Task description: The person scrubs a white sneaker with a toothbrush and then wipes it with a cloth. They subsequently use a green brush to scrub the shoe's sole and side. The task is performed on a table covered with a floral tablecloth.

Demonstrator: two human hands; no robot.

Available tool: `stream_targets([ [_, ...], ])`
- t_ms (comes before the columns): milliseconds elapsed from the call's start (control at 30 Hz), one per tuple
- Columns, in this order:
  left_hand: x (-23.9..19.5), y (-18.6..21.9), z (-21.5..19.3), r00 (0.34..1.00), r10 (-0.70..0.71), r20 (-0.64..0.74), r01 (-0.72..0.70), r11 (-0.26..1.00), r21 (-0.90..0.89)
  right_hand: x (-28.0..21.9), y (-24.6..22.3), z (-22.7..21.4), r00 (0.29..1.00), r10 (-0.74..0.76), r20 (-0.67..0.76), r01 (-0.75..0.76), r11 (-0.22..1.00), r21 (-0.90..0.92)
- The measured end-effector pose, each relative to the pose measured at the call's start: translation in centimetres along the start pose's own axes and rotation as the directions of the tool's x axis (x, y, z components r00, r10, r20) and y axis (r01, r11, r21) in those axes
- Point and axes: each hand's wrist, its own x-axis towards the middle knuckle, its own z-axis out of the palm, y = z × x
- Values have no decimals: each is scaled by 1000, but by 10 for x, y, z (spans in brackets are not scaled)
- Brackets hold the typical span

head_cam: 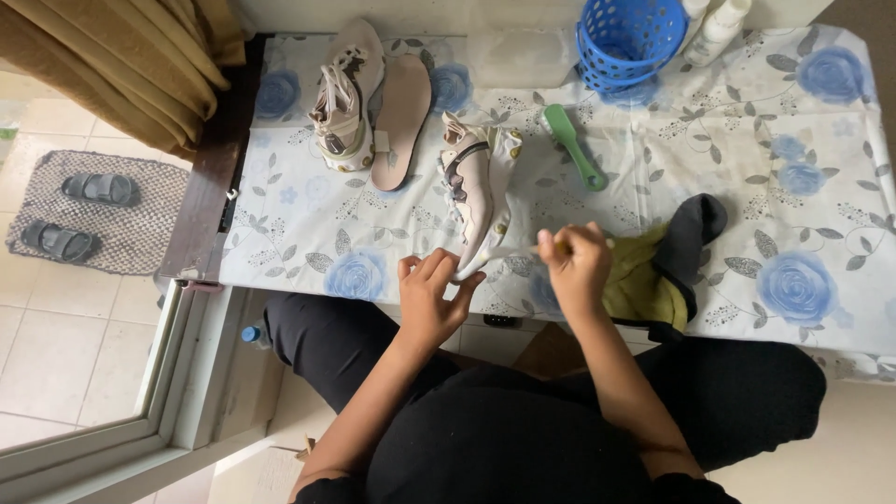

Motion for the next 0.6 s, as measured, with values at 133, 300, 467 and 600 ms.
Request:
stream_targets([
  [133, 1, 4, -4, 1000, -1, 1, 1, 1000, -22, 6, -7, -2, 995, 88, -50, -91, 994, -68],
  [300, 5, 7, -7, 1000, -1, 4, 1, 1000, -21, -2, -16, -1, 1000, -6, -2, 6, 1000, -3],
  [467, 0, 9, -6, 999, 33, 5, -33, 999, 13, 0, -5, -3, 998, 49, -47, -54, 992, -110],
  [600, 2, 7, -9, 1000, 29, -6, -29, 999, 34, -9, -10, -5, 999, 12, 39, -8, 996, -86],
])
